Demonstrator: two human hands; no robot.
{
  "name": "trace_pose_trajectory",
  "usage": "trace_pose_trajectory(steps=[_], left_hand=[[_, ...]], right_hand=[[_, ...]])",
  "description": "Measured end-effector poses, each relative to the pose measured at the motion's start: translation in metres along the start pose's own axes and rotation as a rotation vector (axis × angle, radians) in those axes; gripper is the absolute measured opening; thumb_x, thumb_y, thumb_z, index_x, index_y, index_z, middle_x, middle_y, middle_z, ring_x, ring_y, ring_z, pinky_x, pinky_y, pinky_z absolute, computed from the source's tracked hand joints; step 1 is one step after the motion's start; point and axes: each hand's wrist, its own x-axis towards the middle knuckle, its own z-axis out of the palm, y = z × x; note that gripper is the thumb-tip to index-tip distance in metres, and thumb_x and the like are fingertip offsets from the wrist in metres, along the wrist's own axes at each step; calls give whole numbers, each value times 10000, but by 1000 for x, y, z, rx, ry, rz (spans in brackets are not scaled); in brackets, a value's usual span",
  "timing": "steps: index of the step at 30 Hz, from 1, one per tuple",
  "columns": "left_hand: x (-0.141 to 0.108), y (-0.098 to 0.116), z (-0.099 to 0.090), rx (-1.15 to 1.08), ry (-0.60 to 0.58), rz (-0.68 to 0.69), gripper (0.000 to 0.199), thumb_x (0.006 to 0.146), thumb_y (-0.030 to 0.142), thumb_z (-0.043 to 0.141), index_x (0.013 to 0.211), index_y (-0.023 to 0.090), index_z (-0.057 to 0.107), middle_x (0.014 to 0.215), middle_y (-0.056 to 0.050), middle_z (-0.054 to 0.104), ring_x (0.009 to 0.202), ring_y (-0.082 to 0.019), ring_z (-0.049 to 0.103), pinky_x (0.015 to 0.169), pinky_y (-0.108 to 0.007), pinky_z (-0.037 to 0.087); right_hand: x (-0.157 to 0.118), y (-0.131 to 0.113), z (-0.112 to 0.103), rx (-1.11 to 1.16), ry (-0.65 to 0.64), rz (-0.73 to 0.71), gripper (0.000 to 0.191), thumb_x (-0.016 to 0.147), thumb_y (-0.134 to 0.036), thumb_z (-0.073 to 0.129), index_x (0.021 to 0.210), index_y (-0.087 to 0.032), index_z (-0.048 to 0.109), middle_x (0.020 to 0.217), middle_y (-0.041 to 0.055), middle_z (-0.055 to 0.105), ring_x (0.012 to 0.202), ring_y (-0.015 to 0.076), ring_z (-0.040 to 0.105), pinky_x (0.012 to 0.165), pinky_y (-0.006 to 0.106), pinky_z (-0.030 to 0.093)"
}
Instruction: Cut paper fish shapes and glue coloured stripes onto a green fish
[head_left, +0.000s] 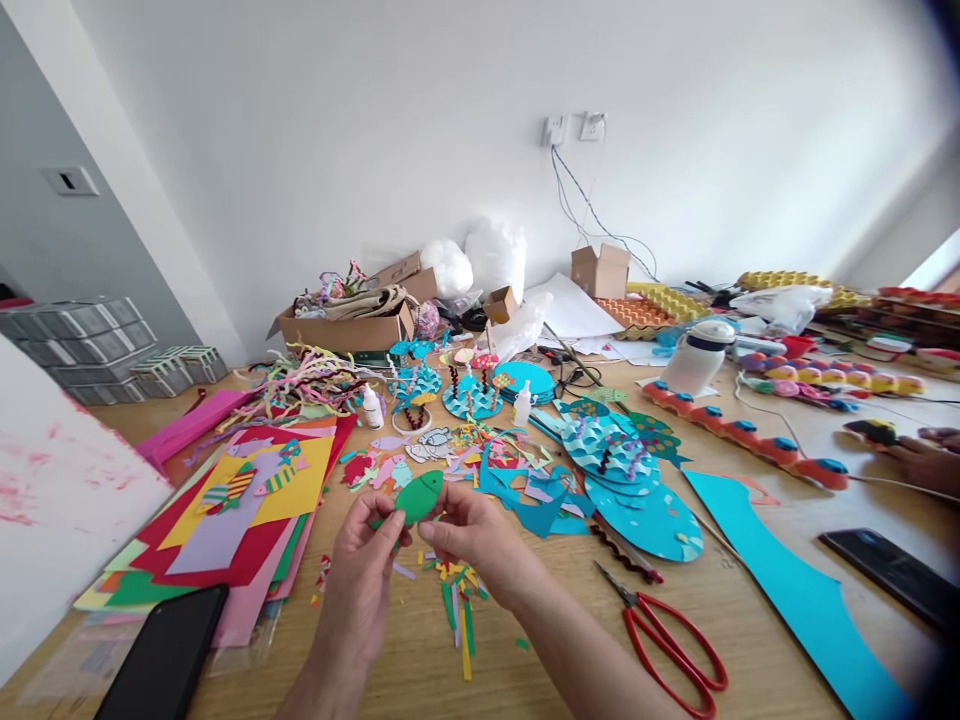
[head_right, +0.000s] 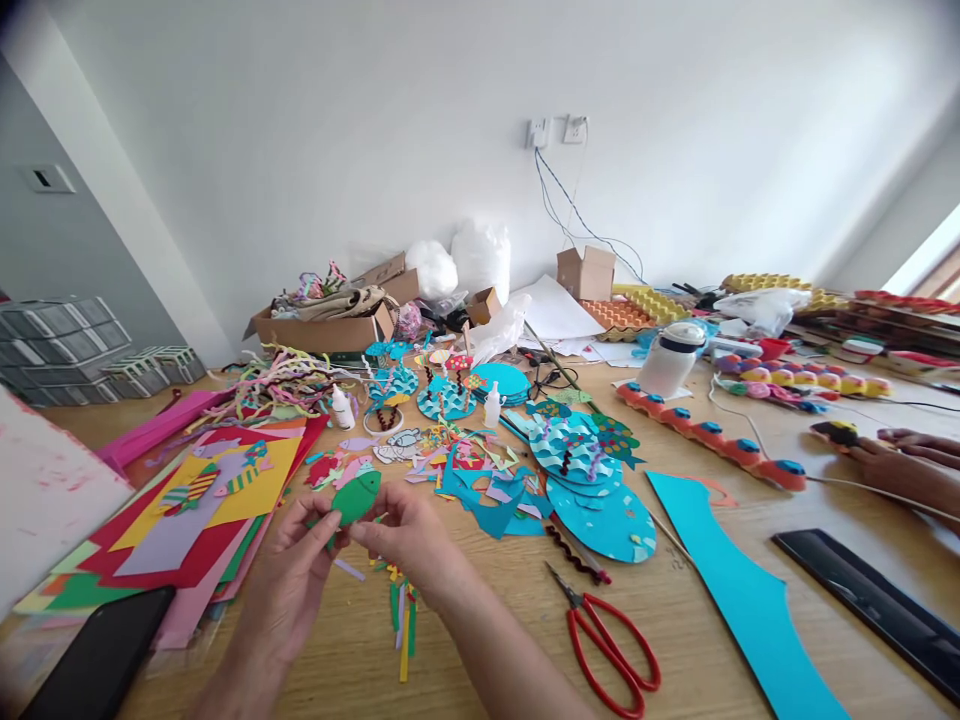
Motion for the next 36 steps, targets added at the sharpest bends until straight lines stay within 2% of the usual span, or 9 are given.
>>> trace_pose_trajectory(steps=[4,8,11,13,17,19,25,31,36], left_hand=[[-9,-4,6,-13,-66,-61,143,655,251,683,726,185,578,701,31,549,650,-101,503,602,-195,422],[-13,1,3,84,-119,-77,165,689,318,660,760,195,577,760,8,552,752,-143,511,671,-240,438],[-9,11,-3,194,-132,-8,211,749,404,575,823,206,578,795,-6,568,805,-166,516,719,-264,425],[-2,17,-7,304,-135,32,224,738,414,572,830,210,586,753,2,572,750,-162,519,682,-251,414],[13,16,-13,472,-177,65,206,626,385,652,645,192,584,573,32,520,565,-135,468,534,-222,369],[16,12,-16,467,-164,77,208,613,380,654,616,186,581,544,34,512,538,-128,456,517,-218,364],[11,10,-16,319,-60,78,146,700,324,624,753,192,590,659,26,587,621,-122,506,597,-208,396],[11,10,-13,254,-71,55,149,683,311,639,750,190,587,660,28,595,619,-121,505,590,-205,385],[10,9,-16,321,-107,45,111,721,302,603,748,199,574,652,43,560,607,-108,470,570,-192,361]], right_hand=[[5,4,5,109,122,-24,241,592,-335,692,675,-167,541,554,-63,482,453,54,346,434,184,258],[6,3,0,76,172,-109,211,632,-320,648,628,-174,496,549,-58,464,498,73,374,482,200,283],[4,1,-5,-71,128,-146,154,648,-283,608,633,-180,493,531,-65,434,491,77,361,475,202,277],[2,-1,-7,-188,68,-123,95,662,-248,571,633,-177,515,517,-66,421,476,76,350,457,202,265],[-1,-3,-10,-360,3,-95,38,683,-184,541,676,-168,574,533,-56,448,479,77,364,456,202,273],[-2,-5,-11,-333,1,-92,45,693,-203,559,716,-168,575,566,-51,468,499,79,386,468,202,293],[-7,-1,-16,-153,-1,17,241,634,-350,674,731,-160,562,609,-41,523,538,83,450,509,202,330],[-6,6,-17,6,31,49,295,612,-406,696,598,-150,550,558,-26,568,490,71,445,510,202,335],[-7,5,-19,11,59,46,302,630,-410,681,574,-164,514,524,-35,558,463,73,439,494,206,328]])
